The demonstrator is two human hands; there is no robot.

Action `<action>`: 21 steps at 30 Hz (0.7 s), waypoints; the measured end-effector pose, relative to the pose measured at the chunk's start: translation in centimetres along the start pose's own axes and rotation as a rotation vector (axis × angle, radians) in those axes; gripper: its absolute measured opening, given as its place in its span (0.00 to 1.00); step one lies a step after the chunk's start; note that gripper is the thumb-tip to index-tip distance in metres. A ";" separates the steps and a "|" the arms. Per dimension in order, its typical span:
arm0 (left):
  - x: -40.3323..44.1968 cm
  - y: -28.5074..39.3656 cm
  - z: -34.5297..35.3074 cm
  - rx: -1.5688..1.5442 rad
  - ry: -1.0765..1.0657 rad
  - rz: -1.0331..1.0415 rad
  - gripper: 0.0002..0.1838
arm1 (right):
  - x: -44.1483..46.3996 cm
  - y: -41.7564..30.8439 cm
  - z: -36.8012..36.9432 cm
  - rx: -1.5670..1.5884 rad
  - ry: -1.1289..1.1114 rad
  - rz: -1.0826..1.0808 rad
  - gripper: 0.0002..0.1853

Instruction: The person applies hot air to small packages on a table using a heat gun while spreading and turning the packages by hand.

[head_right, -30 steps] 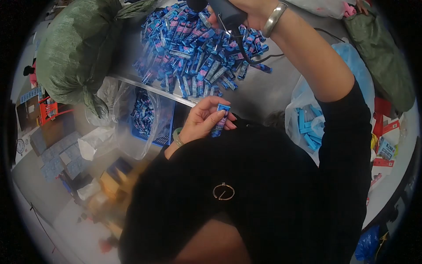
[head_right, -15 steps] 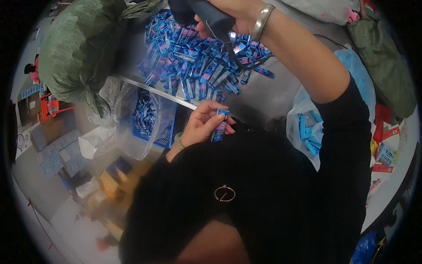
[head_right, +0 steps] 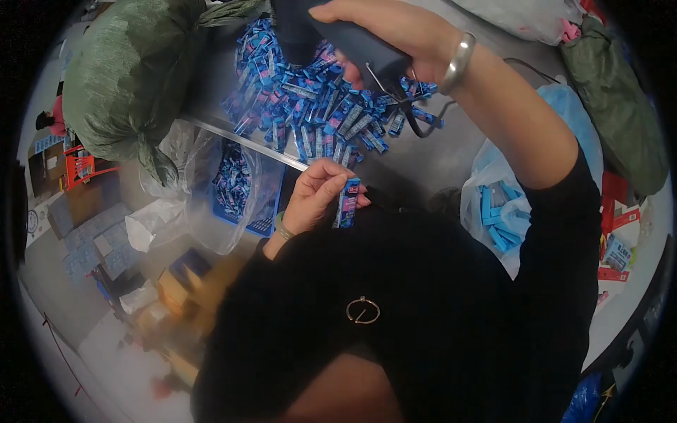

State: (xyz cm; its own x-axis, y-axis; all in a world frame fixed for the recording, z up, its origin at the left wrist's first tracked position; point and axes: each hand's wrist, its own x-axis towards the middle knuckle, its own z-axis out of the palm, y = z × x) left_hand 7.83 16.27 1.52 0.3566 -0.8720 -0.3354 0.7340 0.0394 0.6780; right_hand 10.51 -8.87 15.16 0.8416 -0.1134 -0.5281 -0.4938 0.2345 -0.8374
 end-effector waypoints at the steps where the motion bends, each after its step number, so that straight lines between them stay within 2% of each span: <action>1: -0.1 0.0 0.0 -0.008 0.009 0.005 0.07 | -0.1 1.1 -0.7 -0.001 -0.004 0.000 0.21; 4: -0.3 -0.1 0.0 -0.028 0.025 0.010 0.07 | -1.2 4.1 -2.9 -0.025 -0.007 -0.103 0.20; 10: -0.3 0.3 0.8 -0.041 0.042 -0.074 0.07 | -4.6 6.2 -2.5 0.098 -0.091 0.092 0.23; 16: -0.4 -1.0 0.8 -0.050 0.056 -0.009 0.07 | -3.2 7.6 -0.3 0.127 0.019 -0.065 0.25; 18: -0.7 -1.1 0.8 -0.039 0.066 0.003 0.07 | -3.6 7.5 -0.1 0.138 0.000 -0.042 0.20; 21: -0.9 -0.7 1.4 -0.053 0.054 -0.001 0.07 | -3.5 7.5 -2.0 0.129 -0.101 -0.054 0.23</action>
State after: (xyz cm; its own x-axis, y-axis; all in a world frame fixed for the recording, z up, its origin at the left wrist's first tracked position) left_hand 6.20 16.37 2.30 0.3857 -0.8446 -0.3713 0.7631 0.0658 0.6430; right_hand 3.44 -8.64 10.44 0.8870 -0.0332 -0.4606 -0.4206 0.3533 -0.8356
